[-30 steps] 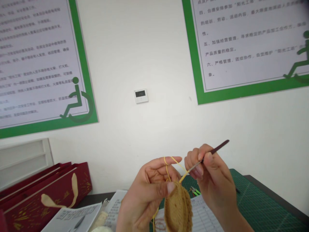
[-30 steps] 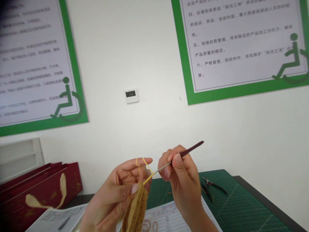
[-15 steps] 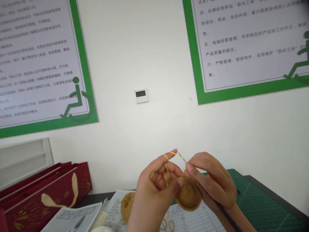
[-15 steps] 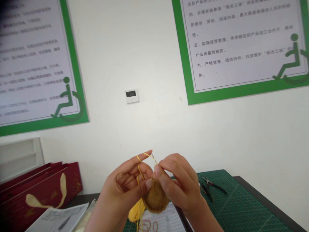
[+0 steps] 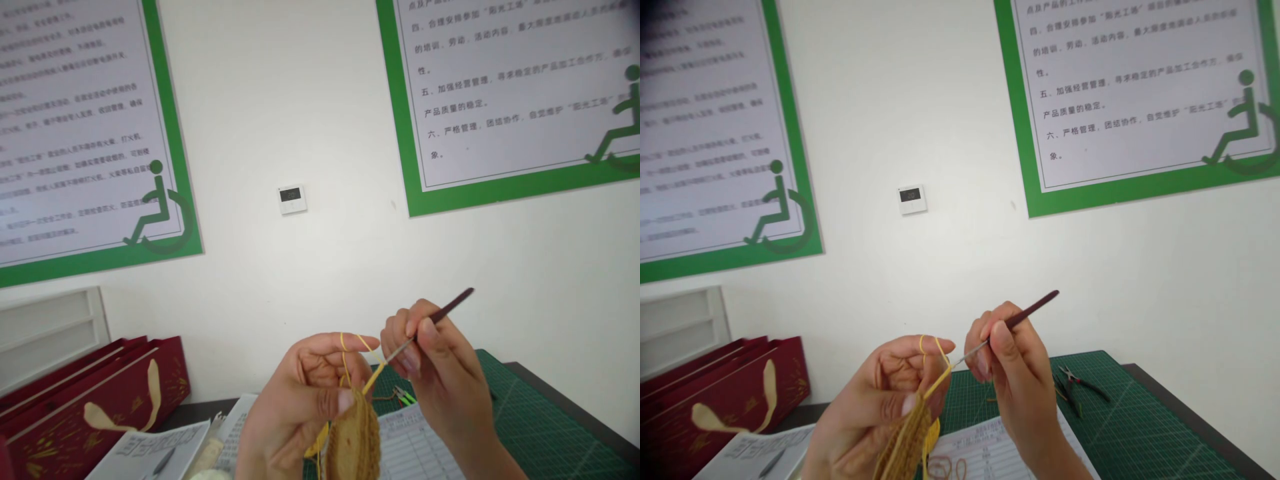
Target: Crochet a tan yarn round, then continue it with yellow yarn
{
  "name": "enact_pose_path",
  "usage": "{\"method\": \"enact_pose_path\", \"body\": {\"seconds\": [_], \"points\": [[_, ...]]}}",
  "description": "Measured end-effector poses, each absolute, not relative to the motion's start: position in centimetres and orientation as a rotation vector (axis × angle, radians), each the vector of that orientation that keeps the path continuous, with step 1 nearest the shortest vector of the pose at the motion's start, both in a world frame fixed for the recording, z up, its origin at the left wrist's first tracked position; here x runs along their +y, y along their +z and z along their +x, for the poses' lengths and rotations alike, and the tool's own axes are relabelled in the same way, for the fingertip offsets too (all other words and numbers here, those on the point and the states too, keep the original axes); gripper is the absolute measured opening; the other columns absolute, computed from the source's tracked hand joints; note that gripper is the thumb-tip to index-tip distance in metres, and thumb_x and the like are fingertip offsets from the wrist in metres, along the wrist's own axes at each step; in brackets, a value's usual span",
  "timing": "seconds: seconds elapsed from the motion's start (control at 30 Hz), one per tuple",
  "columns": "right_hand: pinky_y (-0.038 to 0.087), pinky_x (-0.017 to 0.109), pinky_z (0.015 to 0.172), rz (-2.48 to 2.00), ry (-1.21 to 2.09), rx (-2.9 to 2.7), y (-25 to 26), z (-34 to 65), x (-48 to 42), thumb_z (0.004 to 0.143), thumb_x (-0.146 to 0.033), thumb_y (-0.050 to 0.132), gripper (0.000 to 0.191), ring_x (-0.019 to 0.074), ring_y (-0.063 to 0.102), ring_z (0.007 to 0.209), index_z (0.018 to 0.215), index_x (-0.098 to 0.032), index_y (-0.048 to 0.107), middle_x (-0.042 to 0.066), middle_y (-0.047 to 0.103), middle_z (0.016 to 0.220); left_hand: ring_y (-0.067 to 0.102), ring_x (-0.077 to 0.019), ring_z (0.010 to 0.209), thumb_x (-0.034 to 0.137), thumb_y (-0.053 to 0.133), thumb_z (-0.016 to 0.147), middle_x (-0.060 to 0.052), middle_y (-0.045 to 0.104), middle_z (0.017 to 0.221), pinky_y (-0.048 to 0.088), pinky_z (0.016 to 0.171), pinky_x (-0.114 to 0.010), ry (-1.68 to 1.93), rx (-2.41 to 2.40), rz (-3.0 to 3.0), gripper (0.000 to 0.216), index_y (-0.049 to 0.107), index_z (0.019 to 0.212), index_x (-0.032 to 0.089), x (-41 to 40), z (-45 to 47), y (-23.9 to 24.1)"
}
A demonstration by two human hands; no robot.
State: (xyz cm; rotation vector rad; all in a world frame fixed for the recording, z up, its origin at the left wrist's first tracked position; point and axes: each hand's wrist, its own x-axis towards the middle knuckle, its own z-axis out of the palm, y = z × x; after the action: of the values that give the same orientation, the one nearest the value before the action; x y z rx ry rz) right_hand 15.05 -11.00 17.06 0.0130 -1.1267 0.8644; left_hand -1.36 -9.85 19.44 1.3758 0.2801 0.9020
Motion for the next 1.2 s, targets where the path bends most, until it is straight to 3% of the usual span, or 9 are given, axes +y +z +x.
{"method": "enact_pose_path", "body": {"seconds": [0.1,0.2,0.33,0.47,0.57,0.67,0.83,1.1,1.2], "points": [[0.029,0.021,0.047,0.01,1.124,-1.122,17.2,14.7,-10.7,0.095,-0.033,0.047,0.024,0.0078,0.035,0.048,0.076,-0.02,0.05,-0.005,0.042,0.057,0.056,-0.0116,0.067,0.016,0.081,0.062,-0.004,0.062,0.075,0.045,0.061,-0.021,1.076,0.371,1.463,0.042,0.073,0.103,0.015,-10.0,-1.2,19.3],[0.037,0.022,0.053,-0.078,1.106,-1.191,16.8,14.1,-10.2,0.093,-0.032,0.054,0.019,0.0086,0.045,0.055,0.078,-0.02,0.05,-0.003,0.051,0.064,0.059,-0.0153,0.076,0.013,0.077,0.067,-0.005,0.064,0.078,0.048,0.069,-0.025,1.263,0.455,1.549,0.046,0.07,0.112,0.019,-10.6,-0.4,19.1],[0.046,0.029,0.063,-0.214,0.461,-1.311,16.2,14.4,-9.7,0.088,-0.018,0.058,0.005,0.014,0.056,0.07,0.086,-0.023,0.058,0.0,0.058,0.074,0.06,-0.0166,0.079,0.013,0.074,0.07,-0.005,0.064,0.08,0.049,0.073,-0.027,1.367,0.561,1.582,0.05,0.066,0.119,0.018,-11.7,0.7,19.0],[0.049,0.033,0.061,-0.3,-0.35,-1.547,16.3,16.4,-9.7,0.078,-0.004,0.063,0.029,0.0177,0.06,0.071,0.096,-0.026,0.065,0.003,0.066,0.08,0.059,-0.015,0.075,0.013,0.074,0.069,-0.003,0.063,0.077,0.048,0.068,-0.025,1.428,0.633,1.575,0.052,0.065,0.12,0.018,-12.0,1.3,19.0],[0.051,0.036,0.06,-0.254,-0.625,-1.542,16.3,17.2,-9.8,0.075,-0.002,0.064,0.037,0.0195,0.062,0.07,0.101,-0.028,0.066,0.003,0.069,0.081,0.058,-0.0143,0.072,0.014,0.078,0.065,-0.003,0.063,0.077,0.048,0.067,-0.024,1.287,0.542,1.523,0.05,0.068,0.114,0.018,-11.5,1.1,18.8],[0.052,0.039,0.063,-0.179,-0.428,-1.475,15.9,16.8,-9.7,0.079,-0.007,0.063,0.035,0.0208,0.063,0.073,0.106,-0.028,0.064,0.004,0.07,0.083,0.054,-0.0113,0.066,0.013,0.081,0.061,-0.003,0.061,0.074,0.043,0.061,-0.022,1.051,0.401,1.451,0.051,0.07,0.11,0.017,-11.0,0.7,18.9],[0.046,0.034,0.06,-0.082,0.211,-1.296,15.9,15.6,-10.1,0.09,-0.023,0.056,0.008,0.0174,0.058,0.065,0.093,-0.025,0.064,0.002,0.061,0.069,0.055,-0.0124,0.067,0.011,0.081,0.059,-0.004,0.062,0.074,0.042,0.059,-0.022,0.981,0.325,1.435,0.05,0.071,0.109,0.016,-10.7,-0.3,19.3],[0.028,0.021,0.045,-0.003,1.107,-1.138,17.0,15.1,-10.5,0.095,-0.033,0.048,0.024,0.0081,0.036,0.047,0.077,-0.019,0.053,-0.005,0.043,0.056,0.054,-0.0117,0.06,0.017,0.081,0.061,-0.003,0.059,0.067,0.04,0.053,-0.021,0.902,0.272,1.477,0.038,0.073,0.099,0.014,-10.1,-1.7,19.6],[0.03,0.02,0.046,-0.023,1.288,-1.138,17.0,14.4,-10.3,0.095,-0.034,0.049,0.028,0.0069,0.038,0.048,0.072,-0.018,0.052,-0.004,0.045,0.057,0.057,-0.0129,0.068,0.013,0.078,0.064,-0.004,0.062,0.074,0.045,0.063,-0.023,1.046,0.327,1.528,0.032,0.07,0.095,0.015,-10.3,-1.4,19.5]]}}
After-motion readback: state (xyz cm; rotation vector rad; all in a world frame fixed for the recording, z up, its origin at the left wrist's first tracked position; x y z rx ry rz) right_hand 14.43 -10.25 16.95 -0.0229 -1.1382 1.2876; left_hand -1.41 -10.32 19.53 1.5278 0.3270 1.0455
